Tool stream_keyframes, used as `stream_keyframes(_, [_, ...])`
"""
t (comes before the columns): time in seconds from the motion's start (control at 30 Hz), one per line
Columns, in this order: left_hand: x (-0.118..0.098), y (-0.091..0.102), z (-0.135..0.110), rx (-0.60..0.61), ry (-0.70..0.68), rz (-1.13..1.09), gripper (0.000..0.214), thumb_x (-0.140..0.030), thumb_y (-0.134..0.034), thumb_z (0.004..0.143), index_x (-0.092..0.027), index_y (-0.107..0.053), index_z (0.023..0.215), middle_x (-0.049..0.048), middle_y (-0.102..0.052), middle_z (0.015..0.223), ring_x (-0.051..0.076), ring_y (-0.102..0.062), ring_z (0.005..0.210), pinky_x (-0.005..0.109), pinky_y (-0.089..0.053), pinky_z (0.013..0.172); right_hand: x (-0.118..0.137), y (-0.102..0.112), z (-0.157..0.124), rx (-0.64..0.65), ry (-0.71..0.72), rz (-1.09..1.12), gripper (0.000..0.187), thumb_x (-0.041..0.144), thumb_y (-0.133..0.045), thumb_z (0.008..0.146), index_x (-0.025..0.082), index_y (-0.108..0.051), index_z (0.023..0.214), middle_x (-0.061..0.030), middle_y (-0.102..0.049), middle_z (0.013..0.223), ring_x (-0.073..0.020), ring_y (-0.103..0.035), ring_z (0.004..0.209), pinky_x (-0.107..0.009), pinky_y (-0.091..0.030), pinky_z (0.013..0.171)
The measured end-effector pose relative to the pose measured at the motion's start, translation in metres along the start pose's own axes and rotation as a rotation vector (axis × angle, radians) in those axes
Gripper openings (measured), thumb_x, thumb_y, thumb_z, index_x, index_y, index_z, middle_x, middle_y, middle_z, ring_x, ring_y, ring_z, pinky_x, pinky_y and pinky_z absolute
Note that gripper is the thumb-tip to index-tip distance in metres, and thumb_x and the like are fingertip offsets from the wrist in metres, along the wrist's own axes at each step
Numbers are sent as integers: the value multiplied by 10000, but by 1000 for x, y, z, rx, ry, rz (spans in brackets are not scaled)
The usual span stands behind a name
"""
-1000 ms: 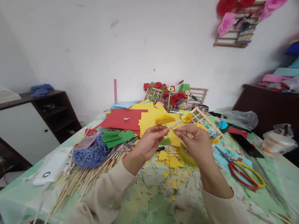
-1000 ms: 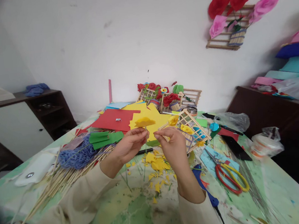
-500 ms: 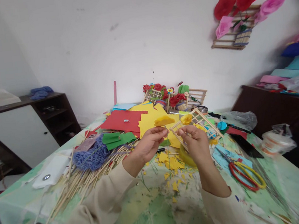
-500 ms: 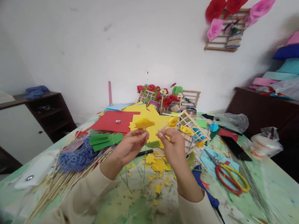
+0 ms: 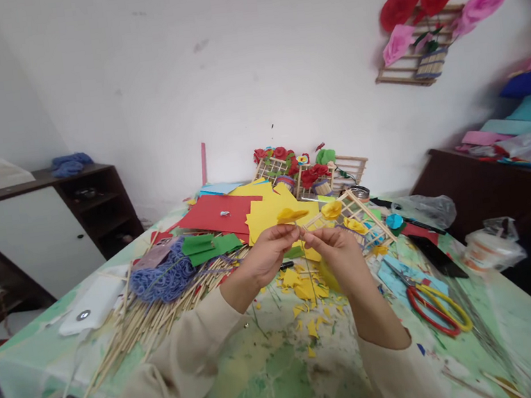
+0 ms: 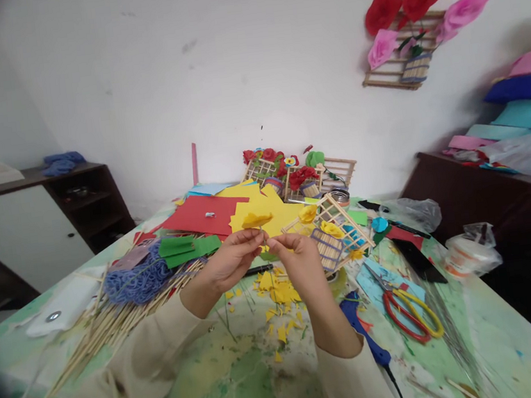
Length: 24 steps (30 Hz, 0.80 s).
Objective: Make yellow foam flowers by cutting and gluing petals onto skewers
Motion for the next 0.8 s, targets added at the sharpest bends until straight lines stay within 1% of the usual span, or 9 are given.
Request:
stream_keyframes(0.13, [1,1,1,-12,-37,37,138,-256,-763,643,-153,-694,705,8,-651,766,94,-537,751,222,-368,750,0,-2,-1,-38,-16,40,253,401,-658,682,168,-650,585,-14,-655,614,-147,-565,616,-301,-447,657])
stream_keyframes(0.27, [2,0,1,-11,-45,37,136,-249,-769,630,-154,-698,695,5,-645,743,101,-539,751,235,-374,776,-2,-4,-1,-85,7,52,210,370,-652,686,164,-651,647,-24,-663,650,-151,-571,636,-301,-449,658])
stream_keyframes(0.37, [0,-1,0,-29,-56,19,149,-237,-772,623,-157,-706,731,17,-659,811,113,-554,821,242,-374,820,-3,-4,-2,-124,27,0,215,373,-626,703,160,-646,675,-30,-656,657,-151,-562,634,-296,-440,647])
stream_keyframes(0.5, [0,-4,-3,-37,-33,-28,221,-205,-750,650,-189,-703,865,6,-644,883,99,-554,853,235,-381,819,1,0,-5,-246,75,-96,203,357,-604,715,162,-636,672,-30,-644,667,-165,-570,668,-300,-435,667])
stream_keyframes(0.6, [3,-7,-4,23,21,-109,210,-209,-704,695,-185,-687,904,16,-635,896,104,-567,849,255,-398,833,2,3,-7,-338,116,-121,204,356,-595,726,158,-629,691,-37,-642,696,-170,-567,691,-316,-435,701])
stream_keyframes(0.7, [8,-10,-5,108,99,-165,215,-228,-648,724,-148,-674,922,54,-646,874,133,-586,843,282,-416,841,-2,6,-7,-392,102,-26,209,359,-588,734,154,-610,704,-32,-624,693,-157,-550,672,-307,-438,684])
stream_keyframes(0.8, [10,-11,-7,128,125,-123,235,-252,-631,730,-140,-664,934,73,-655,879,153,-596,845,306,-428,848,-6,8,-6,-443,76,150,215,368,-595,726,156,-578,698,-13,-595,672,-132,-529,630,-275,-437,637])
Point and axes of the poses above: each hand's wrist, its own z-axis towards the middle knuckle, its own y-axis out of the back of the hand, x = y × z, the point moved 6 cm from there along z, towards the middle knuckle
